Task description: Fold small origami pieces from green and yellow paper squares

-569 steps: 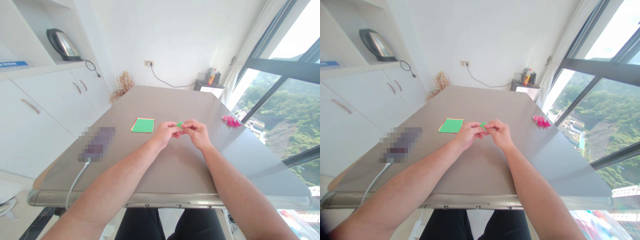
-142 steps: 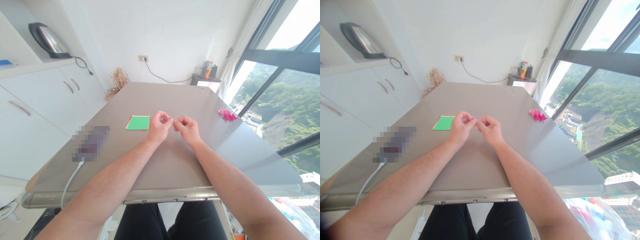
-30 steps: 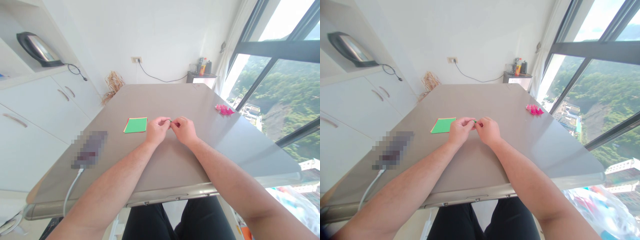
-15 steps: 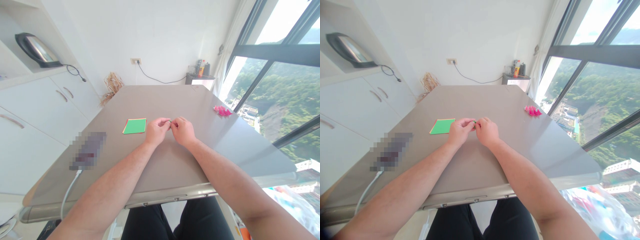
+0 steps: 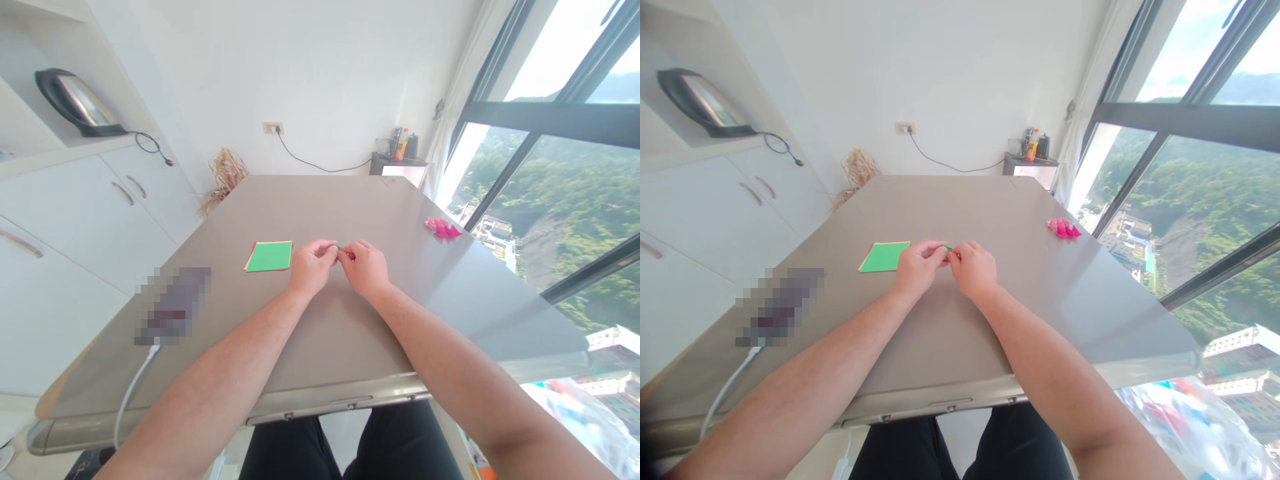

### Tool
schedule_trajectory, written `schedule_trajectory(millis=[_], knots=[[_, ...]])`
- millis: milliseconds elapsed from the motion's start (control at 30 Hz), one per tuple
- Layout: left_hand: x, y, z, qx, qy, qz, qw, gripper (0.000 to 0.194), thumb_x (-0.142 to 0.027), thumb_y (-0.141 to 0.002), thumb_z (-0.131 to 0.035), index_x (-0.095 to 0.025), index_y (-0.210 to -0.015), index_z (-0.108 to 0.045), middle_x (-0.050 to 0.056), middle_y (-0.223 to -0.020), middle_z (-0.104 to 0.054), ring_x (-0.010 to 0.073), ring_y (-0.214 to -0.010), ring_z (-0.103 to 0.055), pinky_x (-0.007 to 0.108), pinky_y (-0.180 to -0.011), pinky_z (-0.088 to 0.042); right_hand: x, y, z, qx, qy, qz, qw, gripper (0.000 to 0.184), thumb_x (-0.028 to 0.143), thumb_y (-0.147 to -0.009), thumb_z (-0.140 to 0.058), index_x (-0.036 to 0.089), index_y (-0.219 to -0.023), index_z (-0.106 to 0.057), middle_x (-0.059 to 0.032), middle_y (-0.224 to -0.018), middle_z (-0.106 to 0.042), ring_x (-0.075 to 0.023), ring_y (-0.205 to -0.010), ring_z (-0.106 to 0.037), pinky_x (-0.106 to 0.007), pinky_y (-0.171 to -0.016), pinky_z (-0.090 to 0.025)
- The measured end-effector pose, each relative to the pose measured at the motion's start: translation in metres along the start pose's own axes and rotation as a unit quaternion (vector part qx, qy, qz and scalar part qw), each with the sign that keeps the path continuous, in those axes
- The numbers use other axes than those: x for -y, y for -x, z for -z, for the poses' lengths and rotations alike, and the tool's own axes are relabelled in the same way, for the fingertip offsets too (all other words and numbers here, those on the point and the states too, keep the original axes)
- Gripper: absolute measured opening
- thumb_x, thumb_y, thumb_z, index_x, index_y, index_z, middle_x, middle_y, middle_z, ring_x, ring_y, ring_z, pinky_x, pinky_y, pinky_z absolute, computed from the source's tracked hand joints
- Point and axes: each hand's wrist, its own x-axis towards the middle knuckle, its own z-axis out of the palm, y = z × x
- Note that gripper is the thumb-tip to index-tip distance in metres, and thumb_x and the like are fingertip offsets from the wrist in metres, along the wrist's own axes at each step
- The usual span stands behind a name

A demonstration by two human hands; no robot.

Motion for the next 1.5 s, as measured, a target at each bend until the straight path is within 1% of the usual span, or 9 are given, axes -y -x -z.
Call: schedule_trajectory(millis=[267,367,467,633,833,967,1200,1333,1500], knots=[[0.003,-0.001,0.0,0.011,0.024,0.003,1.0,0.018,-0.026,-0.081,-0.068,-0.017,-0.094,-0.077,0.006,-0.086,-0.077,0.0197,-0.08,-0.074,0.035,-0.077,-0.064,-0.005,0.0,-0.004,-0.014,-0.011,0.028,0.999,0.022,0.029,-0.093,-0.058,0.022,-0.076,-0.07,-0.0031,-0.08,-0.067,-0.0167,-0.072,-0.06,-0.029,-0.069,-0.042],[0.003,-0.004,0.002,-0.012,0.076,0.014,0.997,0.021,-0.029,-0.078,-0.071,-0.016,-0.094,-0.076,0.007,-0.089,-0.077,0.0209,-0.085,-0.074,0.037,-0.079,-0.063,-0.007,0.001,-0.007,-0.051,-0.065,0.052,0.995,0.014,0.029,-0.089,-0.061,0.022,-0.085,-0.073,-0.0023,-0.081,-0.067,-0.0145,-0.067,-0.058,-0.028,-0.068,-0.044],[0.001,-0.009,0.007,-0.046,0.139,0.042,0.988,0.024,-0.029,-0.075,-0.072,-0.015,-0.095,-0.074,0.007,-0.092,-0.076,0.0207,-0.088,-0.073,0.04,-0.083,-0.062,-0.01,0.002,-0.008,-0.077,-0.092,0.089,0.989,0.015,0.03,-0.087,-0.064,0.023,-0.096,-0.074,-0.0018,-0.085,-0.068,-0.013,-0.065,-0.056,-0.027,-0.069,-0.046],[0.0,-0.013,0.014,-0.051,0.198,0.069,0.976,0.026,-0.028,-0.073,-0.074,-0.014,-0.095,-0.073,0.008,-0.094,-0.075,0.0204,-0.089,-0.073,0.04,-0.085,-0.061,-0.013,0.004,-0.009,-0.061,-0.087,0.116,0.988,0.016,0.027,-0.089,-0.063,0.025,-0.099,-0.075,-0.0026,-0.09,-0.071,-0.0124,-0.068,-0.061,-0.026,-0.073,-0.048],[-0.001,-0.011,0.012,-0.029,0.222,0.079,0.971,0.025,-0.027,-0.071,-0.076,-0.014,-0.093,-0.072,0.007,-0.091,-0.075,0.0192,-0.086,-0.072,0.041,-0.087,-0.06,-0.013,0.004,-0.007,-0.055,-0.055,0.163,0.984,0.023,0.023,-0.095,-0.054,0.026,-0.098,-0.077,-0.0035,-0.094,-0.073,-0.0131,-0.074,-0.062,-0.025,-0.071,-0.046],[-0.003,-0.01,0.01,-0.021,0.221,0.087,0.971,0.026,-0.028,-0.071,-0.076,-0.014,-0.092,-0.072,0.007,-0.087,-0.074,0.0195,-0.085,-0.072,0.04,-0.085,-0.06,-0.013,0.004,-0.008,-0.054,-0.031,0.174,0.983,0.029,0.023,-0.098,-0.048,0.025,-0.09,-0.077,-0.0039,-0.089,-0.072,-0.0129,-0.074,-0.06,-0.024,-0.069,-0.043],[-0.004,-0.007,0.007,-0.016,0.202,0.073,0.976,0.033,-0.026,-0.065,-0.081,-0.015,-0.094,-0.069,0.003,-0.083,-0.072,0.0169,-0.081,-0.069,0.038,-0.083,-0.059,-0.013,0.004,-0.009,-0.053,-0.024,0.189,0.98,0.029,0.023,-0.098,-0.049,0.025,-0.086,-0.075,-0.0032,-0.087,-0.071,-0.0127,-0.072,-0.059,-0.024,-0.068,-0.041],[-0.005,-0.008,0.006,-0.008,0.217,0.09,0.972,0.035,-0.032,-0.073,-0.075,-0.016,-0.103,-0.066,0.004,-0.082,-0.073,0.0193,-0.08,-0.072,0.041,-0.083,-0.059,-0.012,0.004,-0.009,-0.049,-0.021,0.17,0.984,0.029,0.024,-0.098,-0.048,0.024,-0.085,-0.074,-0.004,-0.086,-0.071,-0.0132,-0.072,-0.059,-0.025,-0.069,-0.042],[0.0,-0.011,0.008,-0.005,0.233,0.127,0.964,0.037,-0.044,-0.085,-0.063,-0.016,-0.108,-0.064,0.008,-0.085,-0.074,0.0214,-0.079,-0.075,0.039,-0.079,-0.061,-0.012,0.002,-0.01,-0.077,-0.04,0.13,0.988,0.025,0.019,-0.093,-0.052,0.024,-0.082,-0.073,-0.003,-0.083,-0.071,-0.0141,-0.075,-0.062,-0.025,-0.072,-0.045]])
